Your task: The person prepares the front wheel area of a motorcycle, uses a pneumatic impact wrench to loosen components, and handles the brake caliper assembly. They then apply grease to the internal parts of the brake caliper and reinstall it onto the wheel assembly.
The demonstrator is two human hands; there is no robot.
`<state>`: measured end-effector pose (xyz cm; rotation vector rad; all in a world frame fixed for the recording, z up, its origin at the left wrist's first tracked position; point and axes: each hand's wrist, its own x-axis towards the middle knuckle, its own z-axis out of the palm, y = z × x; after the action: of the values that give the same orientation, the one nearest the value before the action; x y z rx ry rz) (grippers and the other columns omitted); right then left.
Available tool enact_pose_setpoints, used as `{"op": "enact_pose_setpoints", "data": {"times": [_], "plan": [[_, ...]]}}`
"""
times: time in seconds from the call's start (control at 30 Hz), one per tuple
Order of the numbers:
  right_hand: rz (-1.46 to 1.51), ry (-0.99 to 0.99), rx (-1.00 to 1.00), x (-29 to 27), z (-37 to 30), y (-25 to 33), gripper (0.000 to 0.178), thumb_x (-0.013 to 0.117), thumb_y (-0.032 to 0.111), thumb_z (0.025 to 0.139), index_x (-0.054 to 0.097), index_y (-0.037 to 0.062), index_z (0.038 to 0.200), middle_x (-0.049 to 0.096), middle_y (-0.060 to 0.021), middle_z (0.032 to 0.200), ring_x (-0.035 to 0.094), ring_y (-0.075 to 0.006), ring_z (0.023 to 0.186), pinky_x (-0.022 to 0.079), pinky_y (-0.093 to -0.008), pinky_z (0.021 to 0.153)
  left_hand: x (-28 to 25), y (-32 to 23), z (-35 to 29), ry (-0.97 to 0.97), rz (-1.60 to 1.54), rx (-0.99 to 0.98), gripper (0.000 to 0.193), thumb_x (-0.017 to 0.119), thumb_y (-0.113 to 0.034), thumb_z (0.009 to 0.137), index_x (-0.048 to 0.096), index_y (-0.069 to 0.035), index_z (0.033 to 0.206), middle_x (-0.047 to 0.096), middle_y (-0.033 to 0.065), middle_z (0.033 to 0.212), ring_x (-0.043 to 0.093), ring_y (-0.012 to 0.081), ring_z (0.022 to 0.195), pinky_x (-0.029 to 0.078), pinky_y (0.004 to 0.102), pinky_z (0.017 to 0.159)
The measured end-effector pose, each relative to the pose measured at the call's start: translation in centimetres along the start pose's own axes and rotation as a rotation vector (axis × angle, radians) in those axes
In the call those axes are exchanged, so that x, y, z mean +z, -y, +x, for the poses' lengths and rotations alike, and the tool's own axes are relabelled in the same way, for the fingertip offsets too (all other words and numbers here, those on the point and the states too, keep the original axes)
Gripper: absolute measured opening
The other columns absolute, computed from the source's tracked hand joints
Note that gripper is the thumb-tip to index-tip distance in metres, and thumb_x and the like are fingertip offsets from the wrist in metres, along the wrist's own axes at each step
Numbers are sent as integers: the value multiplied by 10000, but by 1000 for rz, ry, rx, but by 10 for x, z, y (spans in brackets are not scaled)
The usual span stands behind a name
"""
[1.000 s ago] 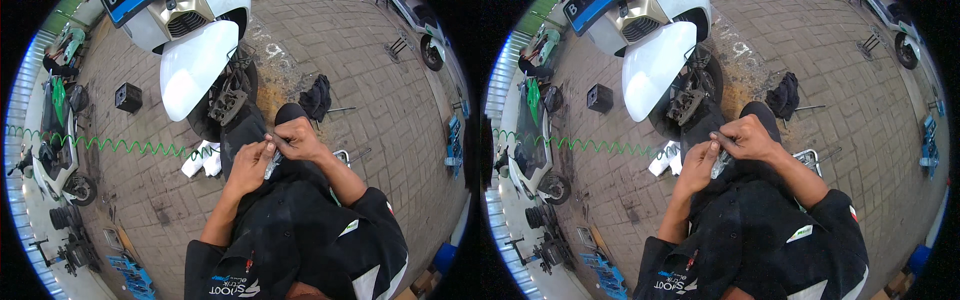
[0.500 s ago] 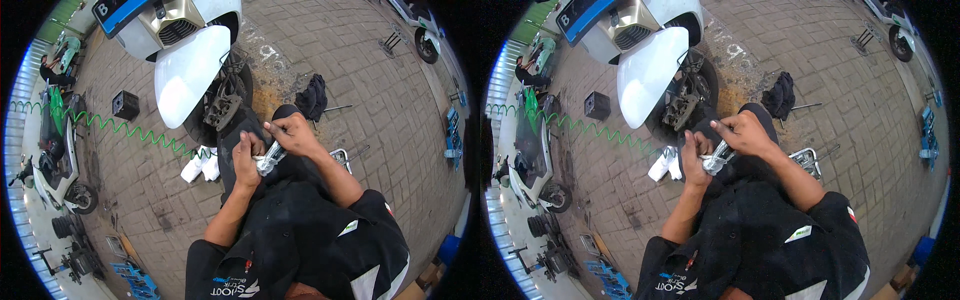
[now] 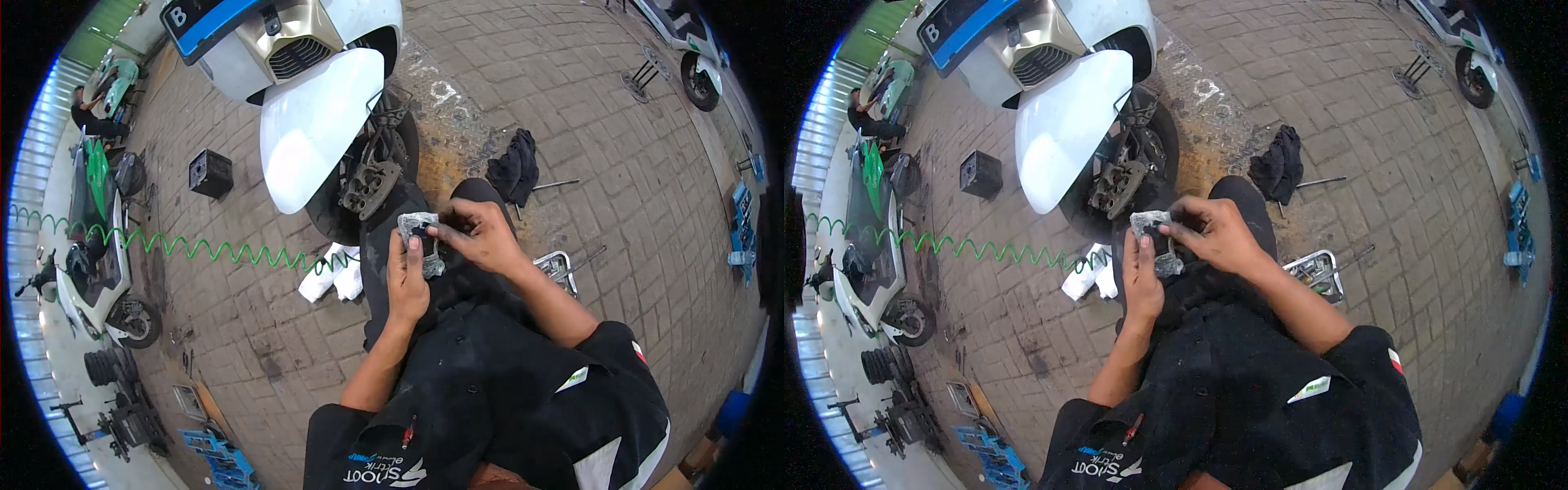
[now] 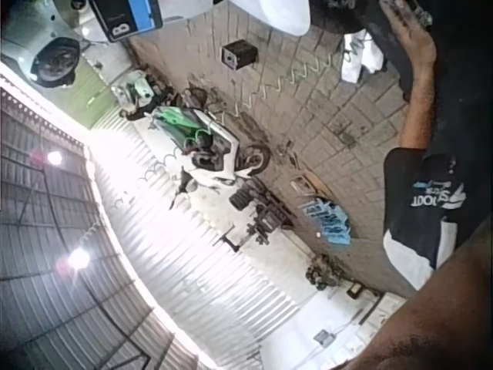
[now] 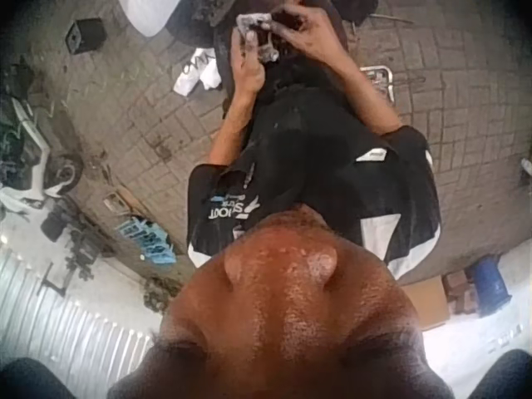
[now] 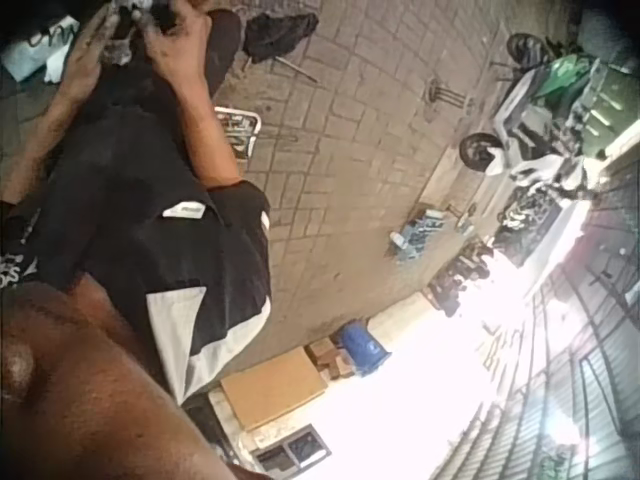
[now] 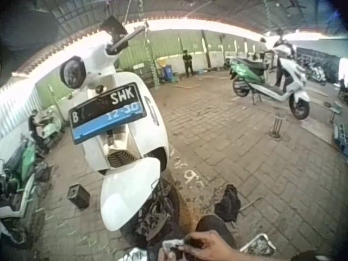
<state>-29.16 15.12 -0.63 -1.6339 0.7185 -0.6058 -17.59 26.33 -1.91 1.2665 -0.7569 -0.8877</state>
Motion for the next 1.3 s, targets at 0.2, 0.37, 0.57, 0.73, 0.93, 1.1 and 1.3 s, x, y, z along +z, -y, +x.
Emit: {"op": "enact_pose_setpoints", "data": {"times": [0.2, 0.37, 0.57, 0.73, 0.93, 1.1, 1.3], "plan": [[-35, -47, -271, 17, 0, 4, 137, 647, 110, 880, 598, -18, 882, 567, -121, 753, 529, -150, 680, 437, -319, 623, -8, 5, -2, -75, -134, -146, 527, 339, -474, 1022, 589, -25, 909, 567, 40, 613, 542, 121, 492, 451, 264, 473], [208, -33, -43, 25, 0, -30, 119, 618, 98, 866, 568, -11, 861, 568, -126, 746, 513, -167, 645, 429, -318, 616, -12, 13, 10, 103, -401, -295, 611, 279, -544, 1002, 600, -33, 906, 525, 66, 485, 482, 164, 340, 401, 275, 334], [-112, -83, -340, 12, -11, -16, 181, 620, -31, 749, 581, -12, 924, 543, -93, 893, 541, -150, 816, 438, -271, 686, -16, 11, 6, -21, -38, -283, 468, 366, -394, 1030, 621, -19, 914, 575, 38, 647, 534, 103, 490, 448, 239, 455], [-12, 57, -253, 8, -12, -22, 257, 669, 63, 747, 585, -18, 975, 573, -148, 938, 597, -248, 885, 472, -319, 733, -14, 25, 8, -62, 155, 70, 334, 455, -267, 1012, 578, 2, 855, 542, 29, 710, 485, 92, 633, 412, 251, 583], [-5, 23, -188, 20, -16, -30, 335, 735, 222, 834, 575, -29, 988, 635, -107, 846, 605, -171, 764, 480, -316, 700, -12, 25, 4, -151, 369, 200, 264, 486, -191, 1000, 533, 4, 829, 526, 64, 746, 478, 120, 684, 399, 277, 631], [166, -5, -154, 29, -25, -38, 265, 706, 172, 870, 568, -6, 1009, 636, -63, 899, 583, -127, 789, 472, -288, 693, -19, 28, 21, -516, -514, -72, 258, 461, -230, 1021, 539, -52, 851, 581, 28, 775, 571, 113, 700, 482, 267, 660], [468, -188, -2, 50, -28, -57, 252, 680, 157, 902, 538, 20, 1059, 580, 3, 911, 526, -60, 841, 427, -219, 720, -21, 38, 9, -463, -494, -75, 214, 503, -192, 1003, 525, -70, 829, 603, 36, 751, 579, 112, 668, 489, 261, 652]]}}
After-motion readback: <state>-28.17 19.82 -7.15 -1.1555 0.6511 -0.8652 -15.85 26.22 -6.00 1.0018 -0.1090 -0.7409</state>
